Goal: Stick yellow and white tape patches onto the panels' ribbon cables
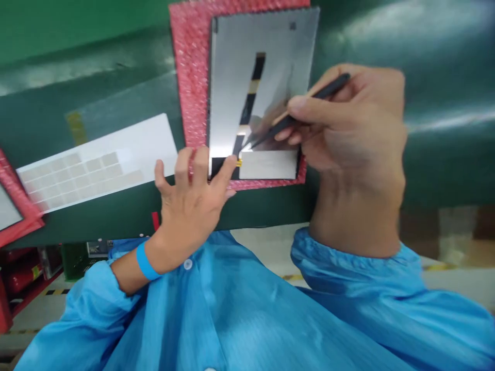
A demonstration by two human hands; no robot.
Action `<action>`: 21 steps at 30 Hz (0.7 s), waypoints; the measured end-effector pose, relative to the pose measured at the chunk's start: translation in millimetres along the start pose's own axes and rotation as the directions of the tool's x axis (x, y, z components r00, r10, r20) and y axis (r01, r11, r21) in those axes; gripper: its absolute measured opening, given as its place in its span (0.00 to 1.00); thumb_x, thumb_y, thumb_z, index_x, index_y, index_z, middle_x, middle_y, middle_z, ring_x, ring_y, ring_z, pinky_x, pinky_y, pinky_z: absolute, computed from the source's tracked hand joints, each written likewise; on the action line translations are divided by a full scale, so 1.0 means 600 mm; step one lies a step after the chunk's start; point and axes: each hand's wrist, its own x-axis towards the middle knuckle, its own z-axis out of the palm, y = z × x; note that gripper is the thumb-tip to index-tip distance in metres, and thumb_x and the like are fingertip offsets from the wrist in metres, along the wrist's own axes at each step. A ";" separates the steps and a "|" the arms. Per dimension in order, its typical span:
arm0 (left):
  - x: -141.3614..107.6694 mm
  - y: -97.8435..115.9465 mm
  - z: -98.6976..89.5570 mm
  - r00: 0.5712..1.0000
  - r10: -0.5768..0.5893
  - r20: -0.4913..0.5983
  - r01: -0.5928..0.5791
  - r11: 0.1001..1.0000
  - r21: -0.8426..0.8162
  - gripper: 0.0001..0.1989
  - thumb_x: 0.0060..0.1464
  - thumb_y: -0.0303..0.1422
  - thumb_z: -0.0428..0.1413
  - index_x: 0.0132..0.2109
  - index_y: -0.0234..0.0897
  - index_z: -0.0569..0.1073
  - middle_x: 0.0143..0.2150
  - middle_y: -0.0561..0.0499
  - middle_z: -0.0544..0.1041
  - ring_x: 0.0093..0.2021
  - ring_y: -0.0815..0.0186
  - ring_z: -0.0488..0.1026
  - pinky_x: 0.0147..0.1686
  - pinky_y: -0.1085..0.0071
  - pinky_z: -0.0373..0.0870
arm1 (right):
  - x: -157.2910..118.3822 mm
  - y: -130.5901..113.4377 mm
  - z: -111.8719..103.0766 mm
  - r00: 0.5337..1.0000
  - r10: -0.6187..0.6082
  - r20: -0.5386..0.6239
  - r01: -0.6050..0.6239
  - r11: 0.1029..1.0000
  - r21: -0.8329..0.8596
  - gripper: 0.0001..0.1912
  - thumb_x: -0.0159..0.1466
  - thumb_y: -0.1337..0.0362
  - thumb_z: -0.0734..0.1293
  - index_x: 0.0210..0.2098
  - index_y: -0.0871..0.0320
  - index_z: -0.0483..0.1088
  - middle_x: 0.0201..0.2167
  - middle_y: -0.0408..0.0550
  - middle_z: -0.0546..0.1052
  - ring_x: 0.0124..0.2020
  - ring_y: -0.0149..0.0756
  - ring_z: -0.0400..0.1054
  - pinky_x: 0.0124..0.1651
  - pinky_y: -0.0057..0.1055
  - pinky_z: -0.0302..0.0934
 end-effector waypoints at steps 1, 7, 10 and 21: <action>-0.009 -0.005 -0.006 0.999 -0.012 -0.034 0.012 1.000 0.008 0.20 0.69 0.40 0.60 0.64 0.45 0.75 0.68 0.38 0.73 0.70 0.41 0.66 0.67 0.32 0.56 | 0.003 0.004 0.000 1.000 -0.005 -0.015 0.004 1.000 -0.013 0.32 0.28 0.51 0.90 0.15 0.54 0.66 0.15 0.52 0.74 0.10 0.41 0.65 0.06 0.26 0.50; -0.073 -0.057 -0.054 0.978 -0.093 -0.186 0.033 0.953 -0.301 0.15 0.73 0.36 0.54 0.57 0.32 0.77 0.57 0.37 0.80 0.59 0.50 0.76 0.59 0.49 0.73 | -0.032 -0.009 0.042 0.979 -0.202 -0.007 0.202 0.979 -0.019 0.35 0.23 0.43 0.91 0.14 0.54 0.69 0.12 0.51 0.70 0.08 0.41 0.62 0.07 0.30 0.56; -0.099 -0.075 -0.074 0.972 -0.161 -0.171 0.039 0.830 -0.556 0.21 0.74 0.41 0.54 0.63 0.29 0.74 0.54 0.39 0.81 0.52 0.57 0.78 0.53 0.60 0.76 | -0.101 -0.036 0.097 0.944 -0.234 0.232 0.244 0.970 -0.012 0.26 0.42 0.51 0.91 0.25 0.55 0.77 0.22 0.54 0.78 0.17 0.43 0.72 0.14 0.30 0.65; -0.112 -0.173 -0.071 0.956 -0.255 -0.146 0.147 0.846 -0.513 0.14 0.72 0.40 0.57 0.54 0.36 0.80 0.49 0.44 0.83 0.50 0.57 0.77 0.53 0.60 0.73 | -0.145 0.000 0.231 0.860 -0.092 0.503 0.078 0.996 0.049 0.16 0.66 0.51 0.80 0.36 0.55 0.77 0.33 0.46 0.83 0.29 0.35 0.79 0.31 0.26 0.77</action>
